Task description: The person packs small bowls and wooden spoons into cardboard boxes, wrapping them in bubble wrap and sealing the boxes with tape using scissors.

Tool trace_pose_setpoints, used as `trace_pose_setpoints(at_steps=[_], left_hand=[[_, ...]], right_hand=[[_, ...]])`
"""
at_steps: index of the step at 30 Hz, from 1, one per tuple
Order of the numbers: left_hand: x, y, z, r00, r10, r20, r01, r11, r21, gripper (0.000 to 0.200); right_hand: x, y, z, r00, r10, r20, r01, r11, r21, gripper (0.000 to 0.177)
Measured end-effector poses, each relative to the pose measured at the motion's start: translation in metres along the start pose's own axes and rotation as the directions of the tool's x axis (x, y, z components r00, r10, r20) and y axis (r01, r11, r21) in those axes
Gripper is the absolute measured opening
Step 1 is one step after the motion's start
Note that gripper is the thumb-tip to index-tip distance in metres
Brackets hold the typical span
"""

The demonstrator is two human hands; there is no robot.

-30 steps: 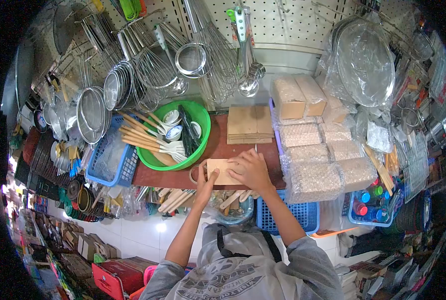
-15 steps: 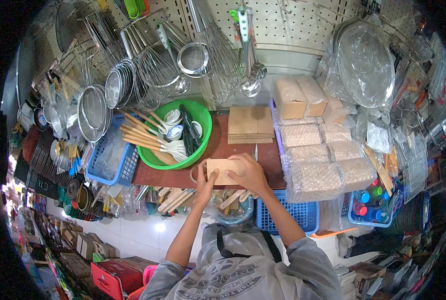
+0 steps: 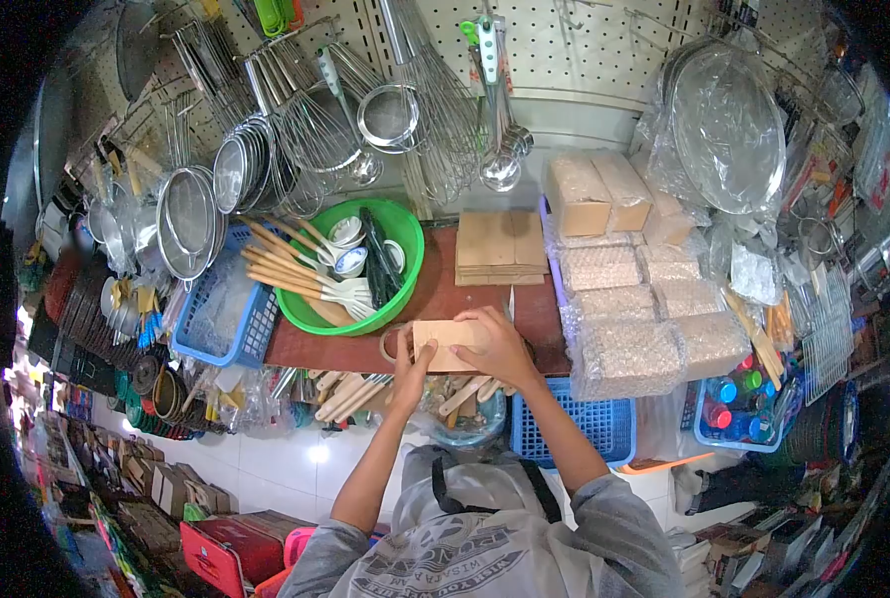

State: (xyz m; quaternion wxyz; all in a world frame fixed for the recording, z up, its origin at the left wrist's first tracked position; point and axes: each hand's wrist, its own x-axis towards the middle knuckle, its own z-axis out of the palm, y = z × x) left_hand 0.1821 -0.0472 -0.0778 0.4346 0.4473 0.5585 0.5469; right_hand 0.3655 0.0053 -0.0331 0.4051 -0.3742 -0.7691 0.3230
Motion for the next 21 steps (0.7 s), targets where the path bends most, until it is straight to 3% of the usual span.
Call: trace_pose_setpoints(at_steps=[3, 6, 9, 10, 13, 14, 17, 18, 20, 21], left_hand=[[-0.001, -0.003, -0.002, 0.999, -0.044, 0.004, 0.044, 0.999, -0.026, 0.053], [0.0, 0.0, -0.003, 1.0, -0.016, -0.007, 0.016, 0.998, -0.053, 0.054], [0.001, 0.007, -0.003, 1.0, -0.021, 0.009, 0.022, 0.987, -0.159, 0.057], [0.001, 0.009, -0.003, 0.999, 0.021, 0.039, -0.016, 0.991, -0.136, 0.059], [0.0, 0.013, -0.004, 0.983, 0.113, 0.146, -0.096, 0.988, -0.119, 0.064], [0.0, 0.015, -0.003, 0.974, 0.125, 0.187, -0.099, 0.985, -0.144, 0.065], [0.003, 0.015, -0.001, 0.944, 0.156, 0.292, -0.1, 0.975, -0.198, 0.069], [0.005, 0.015, 0.0, 0.932, 0.166, 0.323, -0.1, 0.972, -0.212, 0.069], [0.013, 0.002, -0.007, 0.905, 0.215, 0.367, -0.21, 0.976, -0.054, 0.069], [0.017, 0.003, -0.01, 0.889, 0.237, 0.392, -0.267, 0.964, 0.023, 0.069]], right_hand=[[-0.002, -0.01, -0.005, 0.998, 0.012, 0.059, -0.01, 0.999, -0.032, 0.048], [-0.007, -0.003, 0.001, 0.994, 0.056, -0.09, -0.051, 0.997, 0.058, 0.044], [-0.014, 0.02, 0.007, 0.917, 0.329, -0.225, -0.229, 0.897, 0.379, 0.042], [-0.018, 0.034, 0.007, 0.917, 0.333, -0.218, -0.269, 0.922, 0.279, 0.04], [-0.021, 0.064, 0.009, 0.846, 0.533, 0.023, -0.435, 0.663, 0.609, 0.056], [-0.028, 0.067, 0.004, 0.688, 0.681, 0.25, -0.646, 0.417, 0.639, 0.074], [-0.026, 0.036, -0.017, 0.627, 0.629, 0.46, -0.717, 0.234, 0.657, 0.083], [-0.027, 0.04, -0.019, 0.611, 0.625, 0.486, -0.732, 0.211, 0.648, 0.081], [-0.03, 0.053, -0.024, 0.576, 0.617, 0.536, -0.76, 0.162, 0.63, 0.078], [-0.03, 0.055, -0.023, 0.595, 0.641, 0.485, -0.762, 0.258, 0.595, 0.078]])
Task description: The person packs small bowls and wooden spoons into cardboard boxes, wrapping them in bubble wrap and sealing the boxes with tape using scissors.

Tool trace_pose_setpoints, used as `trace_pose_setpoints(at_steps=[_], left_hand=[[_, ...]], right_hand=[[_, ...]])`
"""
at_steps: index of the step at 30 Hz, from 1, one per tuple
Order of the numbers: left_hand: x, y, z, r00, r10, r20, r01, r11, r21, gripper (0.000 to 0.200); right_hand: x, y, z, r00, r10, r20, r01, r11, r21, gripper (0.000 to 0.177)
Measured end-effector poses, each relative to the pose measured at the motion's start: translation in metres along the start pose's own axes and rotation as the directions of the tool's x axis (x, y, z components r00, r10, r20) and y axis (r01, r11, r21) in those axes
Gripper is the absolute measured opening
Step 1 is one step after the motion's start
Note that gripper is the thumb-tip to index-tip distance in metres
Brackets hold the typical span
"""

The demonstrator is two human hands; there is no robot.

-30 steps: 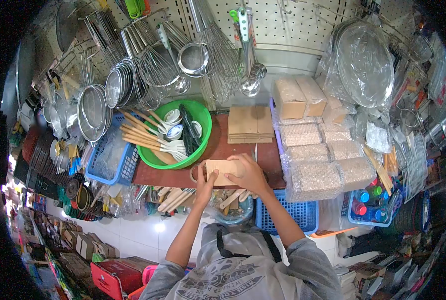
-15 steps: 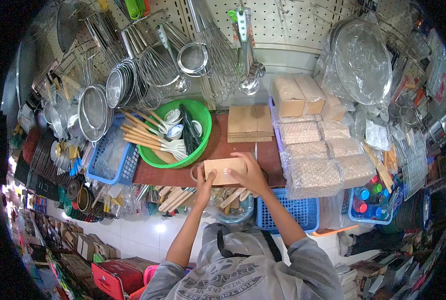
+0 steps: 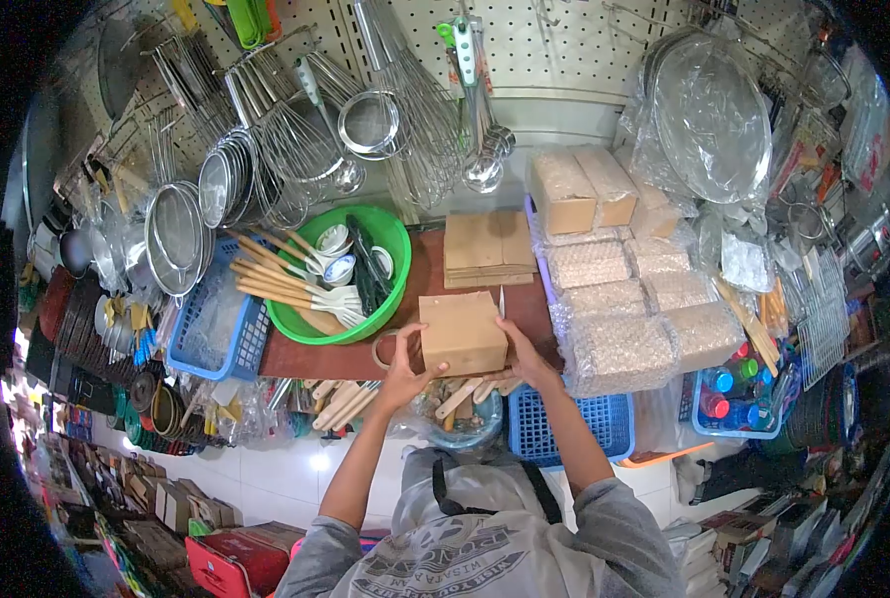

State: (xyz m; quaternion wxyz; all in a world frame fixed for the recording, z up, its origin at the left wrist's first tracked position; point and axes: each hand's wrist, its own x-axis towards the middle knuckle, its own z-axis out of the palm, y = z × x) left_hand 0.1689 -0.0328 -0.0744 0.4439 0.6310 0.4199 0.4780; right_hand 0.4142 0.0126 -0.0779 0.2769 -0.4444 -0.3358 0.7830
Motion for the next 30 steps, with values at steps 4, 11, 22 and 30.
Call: trace_pose_setpoints(at_steps=[4, 11, 22, 30], left_hand=[[0.007, -0.006, -0.013, 0.988, 0.111, 0.103, -0.142, 0.916, 0.375, 0.075], [0.023, -0.033, -0.023, 0.981, 0.015, 0.191, -0.129, 0.791, 0.598, 0.081], [0.042, -0.087, -0.033, 0.966, 0.076, 0.245, -0.235, 0.647, 0.726, 0.082], [0.044, -0.095, -0.034, 0.954, 0.162, 0.254, -0.295, 0.668, 0.684, 0.071]], right_hand=[[-0.007, -0.018, 0.017, 0.996, -0.053, -0.071, 0.032, 0.964, -0.263, 0.088], [0.06, 0.022, -0.003, 0.907, -0.421, 0.015, 0.376, 0.793, -0.479, 0.104], [0.063, 0.005, 0.003, 0.852, -0.523, 0.022, 0.374, 0.579, -0.725, 0.095], [0.065, 0.005, 0.006, 0.783, -0.619, 0.067, 0.441, 0.475, -0.762, 0.086]])
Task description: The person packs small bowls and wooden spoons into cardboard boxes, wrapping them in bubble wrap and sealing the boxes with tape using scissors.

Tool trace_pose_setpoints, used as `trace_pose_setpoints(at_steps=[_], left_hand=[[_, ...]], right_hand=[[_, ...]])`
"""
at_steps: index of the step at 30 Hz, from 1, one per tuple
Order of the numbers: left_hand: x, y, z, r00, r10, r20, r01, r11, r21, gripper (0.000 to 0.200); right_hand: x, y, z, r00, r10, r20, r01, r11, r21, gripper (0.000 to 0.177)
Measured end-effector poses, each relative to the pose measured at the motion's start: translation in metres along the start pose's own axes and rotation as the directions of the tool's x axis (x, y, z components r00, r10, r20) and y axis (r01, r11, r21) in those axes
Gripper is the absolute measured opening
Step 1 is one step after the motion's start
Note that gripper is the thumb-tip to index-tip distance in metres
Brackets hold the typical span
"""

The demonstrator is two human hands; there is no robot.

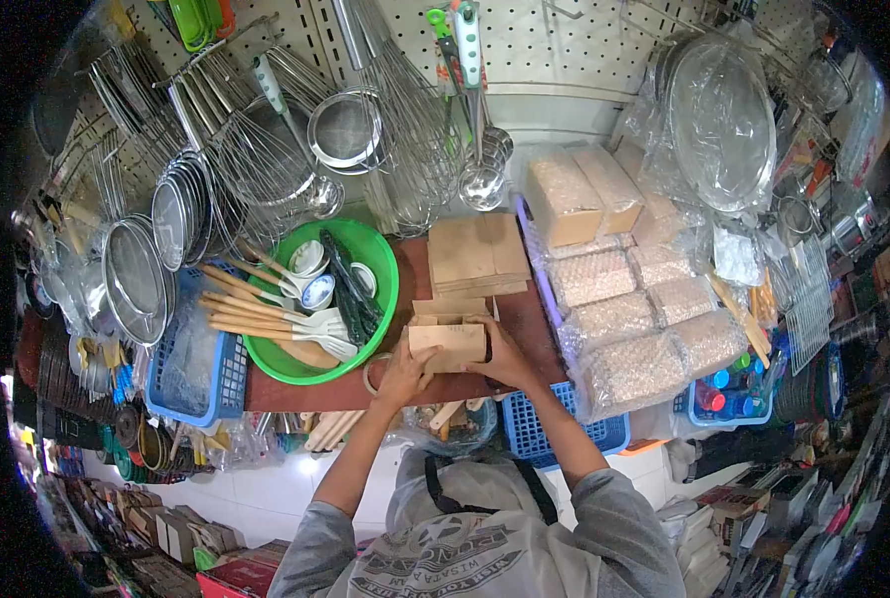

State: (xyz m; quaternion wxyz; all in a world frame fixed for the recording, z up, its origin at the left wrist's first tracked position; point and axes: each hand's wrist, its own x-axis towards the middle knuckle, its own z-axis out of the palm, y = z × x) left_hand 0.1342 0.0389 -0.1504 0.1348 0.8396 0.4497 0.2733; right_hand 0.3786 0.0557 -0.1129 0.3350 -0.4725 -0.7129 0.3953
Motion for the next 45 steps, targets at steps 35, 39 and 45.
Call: trace_pose_setpoints(at_steps=[35, 39, 45], left_hand=[[0.007, 0.088, -0.074, 0.934, -0.263, -0.243, 0.219, 0.956, -0.194, 0.065], [-0.002, 0.102, -0.102, 0.907, -0.257, -0.333, 0.204, 0.961, -0.186, 0.057], [-0.029, 0.086, -0.144, 0.829, -0.339, -0.445, 0.248, 0.936, -0.251, 0.043]], right_hand=[[-0.033, -0.092, -0.009, 0.966, -0.209, -0.152, 0.161, 0.947, -0.277, 0.062], [-0.023, -0.11, 0.003, 0.937, -0.33, -0.117, 0.296, 0.925, -0.238, 0.048], [0.003, -0.141, 0.038, 0.916, -0.4, -0.006, 0.398, 0.913, -0.086, 0.033]])
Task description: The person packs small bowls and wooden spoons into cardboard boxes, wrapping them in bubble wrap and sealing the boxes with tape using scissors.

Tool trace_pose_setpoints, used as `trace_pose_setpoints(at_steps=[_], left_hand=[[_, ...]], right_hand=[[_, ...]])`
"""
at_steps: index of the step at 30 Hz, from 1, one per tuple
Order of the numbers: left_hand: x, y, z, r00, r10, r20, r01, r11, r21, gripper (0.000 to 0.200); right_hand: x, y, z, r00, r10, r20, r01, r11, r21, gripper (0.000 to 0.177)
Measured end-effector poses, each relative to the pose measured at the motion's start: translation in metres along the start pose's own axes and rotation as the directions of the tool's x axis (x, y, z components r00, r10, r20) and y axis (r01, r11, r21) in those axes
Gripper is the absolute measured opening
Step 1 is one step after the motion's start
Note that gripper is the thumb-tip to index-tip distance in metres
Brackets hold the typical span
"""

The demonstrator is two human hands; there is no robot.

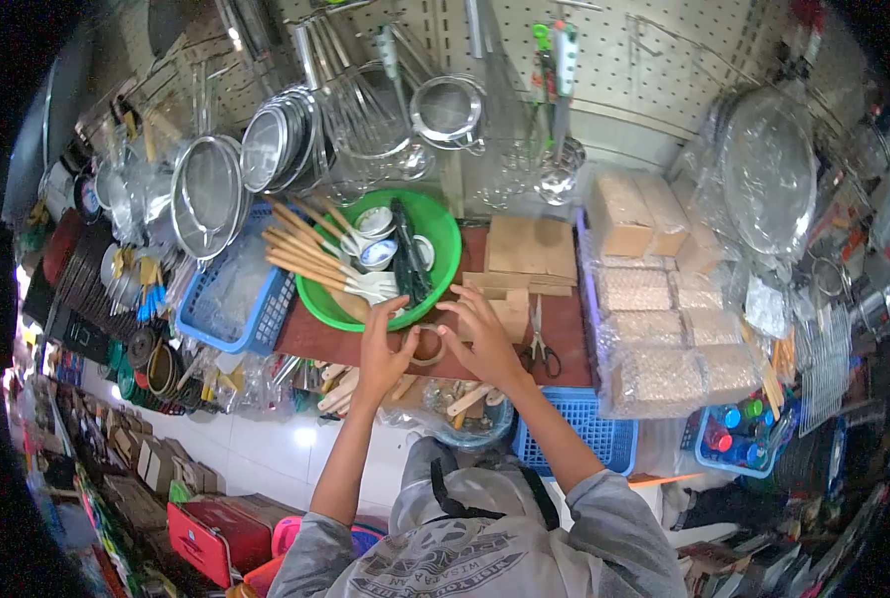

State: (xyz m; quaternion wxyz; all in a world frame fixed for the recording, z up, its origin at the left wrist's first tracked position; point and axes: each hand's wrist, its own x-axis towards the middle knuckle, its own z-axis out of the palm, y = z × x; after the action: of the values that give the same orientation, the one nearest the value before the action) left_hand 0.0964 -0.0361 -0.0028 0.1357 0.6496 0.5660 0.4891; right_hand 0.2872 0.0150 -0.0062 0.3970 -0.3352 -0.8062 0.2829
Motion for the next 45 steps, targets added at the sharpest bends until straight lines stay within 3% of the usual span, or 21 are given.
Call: trace_pose_setpoints(at_steps=[2, 9, 19, 22, 25, 27, 31, 34, 37, 39, 42, 45], left_hand=[[0.002, -0.004, -0.016, 0.996, 0.023, -0.082, -0.02, 0.999, 0.043, 0.037], [0.017, -0.057, -0.053, 0.992, -0.11, -0.058, 0.11, 0.994, -0.005, 0.03], [0.073, -0.134, -0.069, 0.972, -0.153, 0.178, 0.189, 0.959, -0.209, 0.029], [0.083, -0.148, -0.07, 0.936, -0.202, 0.29, 0.278, 0.927, -0.25, 0.03], [0.089, -0.165, -0.069, 0.86, -0.279, 0.428, 0.443, 0.824, -0.353, 0.021], [0.09, -0.175, -0.068, 0.785, -0.317, 0.532, 0.572, 0.699, -0.429, 0.012], [0.088, -0.188, -0.064, 0.737, -0.301, 0.605, 0.632, 0.624, -0.459, 0.01], [0.089, -0.186, -0.066, 0.705, -0.336, 0.625, 0.679, 0.573, -0.458, 0.032], [0.095, -0.173, -0.069, 0.657, -0.444, 0.609, 0.747, 0.496, -0.443, 0.044], [0.101, -0.161, -0.072, 0.599, -0.554, 0.579, 0.801, 0.391, -0.454, 0.045], [0.102, -0.162, -0.075, 0.582, -0.523, 0.622, 0.808, 0.29, -0.513, 0.039], [0.094, -0.165, -0.075, 0.76, -0.435, 0.482, 0.647, 0.568, -0.508, 0.031]], right_hand=[[0.015, -0.001, 0.018, 0.999, -0.027, 0.034, 0.025, 0.998, 0.051, 0.032], [0.073, 0.008, 0.088, 0.992, -0.124, 0.038, 0.123, 0.992, 0.026, 0.025], [0.151, 0.056, 0.153, 0.974, -0.072, 0.214, 0.138, 0.941, -0.31, 0.04], [0.159, 0.061, 0.159, 0.962, -0.052, 0.269, 0.168, 0.889, -0.427, 0.044], [0.164, 0.073, 0.165, 0.934, 0.104, 0.342, 0.104, 0.837, -0.538, 0.041], [0.166, 0.079, 0.164, 0.941, 0.093, 0.326, 0.099, 0.845, -0.526, 0.035], [0.17, 0.073, 0.156, 0.946, 0.127, 0.298, 0.047, 0.857, -0.514, 0.024], [0.168, 0.05, 0.143, 0.955, 0.203, 0.217, -0.077, 0.874, -0.48, 0.025], [0.162, 0.032, 0.129, 0.965, 0.222, 0.141, -0.184, 0.954, -0.237, 0.028], [0.156, 0.022, 0.119, 0.97, 0.175, 0.169, -0.158, 0.981, -0.109, 0.025], [0.143, 0.016, 0.121, 0.98, 0.071, 0.187, -0.062, 0.996, -0.058, 0.022], [0.135, 0.01, 0.126, 0.981, -0.081, 0.179, 0.083, 0.997, -0.004, 0.021]])
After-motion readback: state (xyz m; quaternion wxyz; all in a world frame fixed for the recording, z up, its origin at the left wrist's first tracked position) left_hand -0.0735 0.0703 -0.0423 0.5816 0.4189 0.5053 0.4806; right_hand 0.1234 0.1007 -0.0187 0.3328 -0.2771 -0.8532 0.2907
